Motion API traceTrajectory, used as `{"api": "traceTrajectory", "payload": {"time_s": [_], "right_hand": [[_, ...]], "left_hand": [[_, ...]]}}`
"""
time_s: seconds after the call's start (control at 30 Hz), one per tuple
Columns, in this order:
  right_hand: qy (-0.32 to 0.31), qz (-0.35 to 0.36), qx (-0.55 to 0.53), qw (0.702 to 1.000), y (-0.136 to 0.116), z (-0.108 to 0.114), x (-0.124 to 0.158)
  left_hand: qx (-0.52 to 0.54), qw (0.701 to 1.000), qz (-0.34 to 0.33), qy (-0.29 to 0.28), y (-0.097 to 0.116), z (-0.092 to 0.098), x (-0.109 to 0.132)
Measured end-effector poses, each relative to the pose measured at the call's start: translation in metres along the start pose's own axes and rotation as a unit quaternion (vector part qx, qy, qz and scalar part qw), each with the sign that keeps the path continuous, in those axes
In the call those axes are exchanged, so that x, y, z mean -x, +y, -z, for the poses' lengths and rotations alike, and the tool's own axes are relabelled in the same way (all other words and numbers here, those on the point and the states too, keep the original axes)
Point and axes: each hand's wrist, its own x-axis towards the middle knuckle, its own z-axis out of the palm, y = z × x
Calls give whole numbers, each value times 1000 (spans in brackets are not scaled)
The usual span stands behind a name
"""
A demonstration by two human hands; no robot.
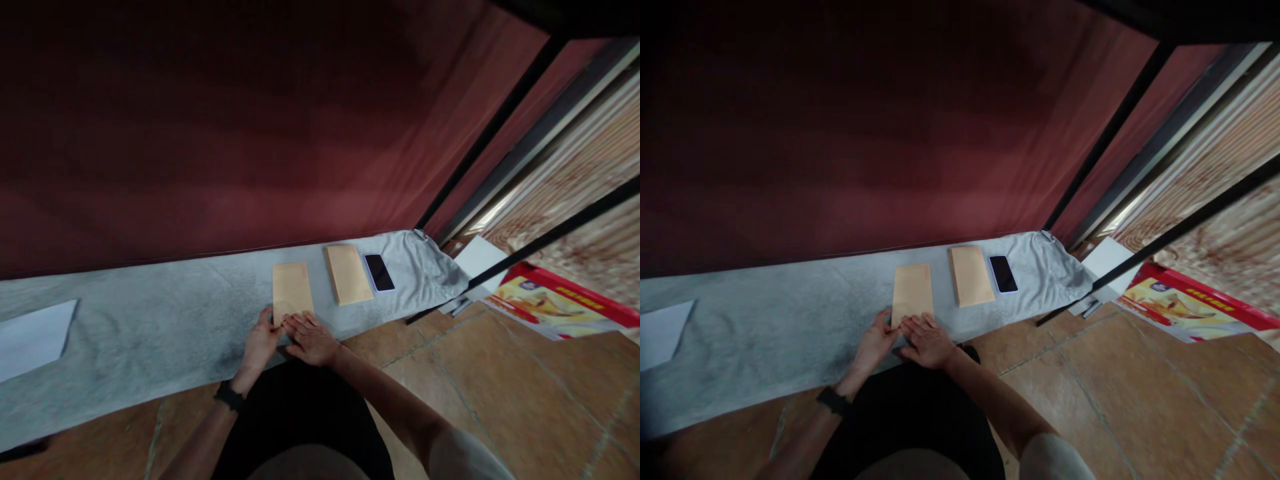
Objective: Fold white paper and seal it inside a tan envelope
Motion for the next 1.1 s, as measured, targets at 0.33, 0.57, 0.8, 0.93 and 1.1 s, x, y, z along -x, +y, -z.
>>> {"api": "traceTrajectory", "payload": {"time_s": [0.33, 0.57, 0.8, 0.93, 1.1], "right_hand": [[255, -245, -206, 912, -3, 7, 36], [359, -382, -453, 721, 41, 58, 28], [329, -451, -152, 816, 117, 109, 59], [259, -527, 14, 809, 151, 111, 78], [162, -576, 12, 801, 177, 112, 78]], "left_hand": [[318, 934, 72, -143, 10, 21, -2], [371, 913, -20, -169, 84, -13, -1], [356, 921, -33, -152, 144, -88, -44], [324, 937, -18, -133, 140, -115, -54], [277, 952, -14, -127, 128, -126, -52]]}}
